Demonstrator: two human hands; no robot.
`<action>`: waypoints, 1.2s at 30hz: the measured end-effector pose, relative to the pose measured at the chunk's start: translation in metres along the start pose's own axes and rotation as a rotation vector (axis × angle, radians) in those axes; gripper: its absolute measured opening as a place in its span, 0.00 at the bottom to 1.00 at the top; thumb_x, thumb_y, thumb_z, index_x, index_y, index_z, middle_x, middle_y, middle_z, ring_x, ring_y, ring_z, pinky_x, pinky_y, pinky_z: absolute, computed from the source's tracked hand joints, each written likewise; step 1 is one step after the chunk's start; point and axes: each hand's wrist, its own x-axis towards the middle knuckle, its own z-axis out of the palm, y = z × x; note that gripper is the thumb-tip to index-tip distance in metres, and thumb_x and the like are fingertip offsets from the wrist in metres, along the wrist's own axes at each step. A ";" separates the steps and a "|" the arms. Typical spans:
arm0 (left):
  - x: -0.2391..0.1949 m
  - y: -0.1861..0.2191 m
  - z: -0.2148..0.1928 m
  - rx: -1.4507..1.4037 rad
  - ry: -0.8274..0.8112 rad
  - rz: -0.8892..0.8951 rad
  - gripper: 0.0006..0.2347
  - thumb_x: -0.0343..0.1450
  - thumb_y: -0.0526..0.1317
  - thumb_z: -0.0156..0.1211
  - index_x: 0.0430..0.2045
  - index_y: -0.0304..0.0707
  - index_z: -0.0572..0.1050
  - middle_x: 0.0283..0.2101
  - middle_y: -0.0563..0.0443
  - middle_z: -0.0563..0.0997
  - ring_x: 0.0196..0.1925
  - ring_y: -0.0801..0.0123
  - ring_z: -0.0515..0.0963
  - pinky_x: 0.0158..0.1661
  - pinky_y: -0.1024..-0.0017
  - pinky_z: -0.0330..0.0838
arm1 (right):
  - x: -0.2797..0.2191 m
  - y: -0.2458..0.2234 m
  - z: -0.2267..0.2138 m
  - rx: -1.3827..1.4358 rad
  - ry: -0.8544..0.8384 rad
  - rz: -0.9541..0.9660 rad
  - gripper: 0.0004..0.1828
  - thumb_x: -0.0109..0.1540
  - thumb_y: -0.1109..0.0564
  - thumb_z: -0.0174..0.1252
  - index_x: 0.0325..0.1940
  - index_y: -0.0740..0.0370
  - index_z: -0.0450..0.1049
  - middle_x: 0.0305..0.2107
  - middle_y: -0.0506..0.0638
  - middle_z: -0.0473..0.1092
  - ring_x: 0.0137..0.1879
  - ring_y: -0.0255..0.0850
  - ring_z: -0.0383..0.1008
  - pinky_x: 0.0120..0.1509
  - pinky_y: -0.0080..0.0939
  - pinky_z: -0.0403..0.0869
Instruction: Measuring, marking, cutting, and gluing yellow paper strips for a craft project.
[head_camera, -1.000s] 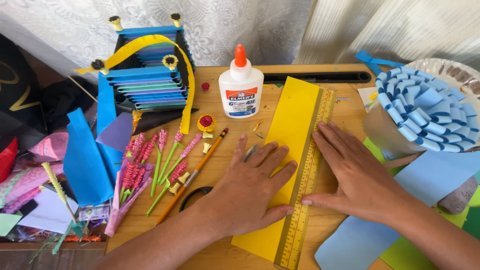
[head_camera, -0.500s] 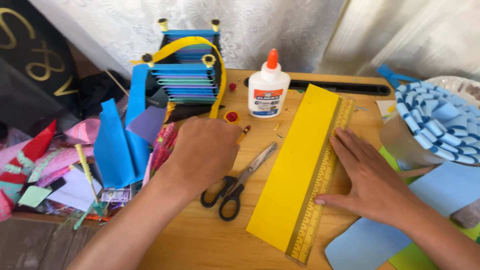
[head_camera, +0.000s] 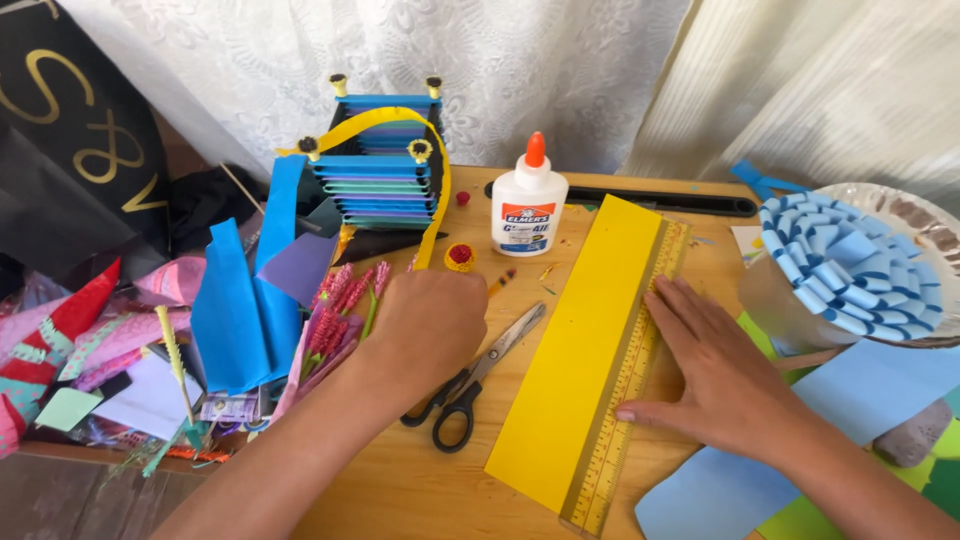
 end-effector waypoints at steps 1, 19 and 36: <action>-0.006 0.002 -0.007 -0.022 0.096 -0.009 0.08 0.78 0.37 0.46 0.40 0.42 0.76 0.31 0.51 0.83 0.32 0.61 0.82 0.29 0.63 0.77 | 0.000 0.000 0.000 0.001 -0.003 -0.001 0.75 0.50 0.18 0.70 0.81 0.59 0.37 0.79 0.55 0.32 0.83 0.49 0.29 0.80 0.52 0.40; 0.042 0.086 -0.054 -1.026 0.855 0.368 0.21 0.76 0.57 0.33 0.22 0.42 0.66 0.18 0.54 0.69 0.18 0.63 0.67 0.27 0.61 0.58 | -0.002 -0.008 -0.006 0.061 0.001 0.009 0.75 0.51 0.19 0.72 0.81 0.61 0.38 0.79 0.55 0.33 0.83 0.51 0.29 0.79 0.55 0.39; 0.126 0.114 -0.019 -1.349 0.695 0.230 0.13 0.74 0.44 0.53 0.19 0.40 0.65 0.20 0.54 0.73 0.26 0.69 0.70 0.29 0.67 0.62 | -0.003 -0.006 -0.005 0.078 0.070 -0.054 0.74 0.50 0.19 0.73 0.80 0.64 0.43 0.78 0.61 0.39 0.82 0.55 0.34 0.79 0.57 0.41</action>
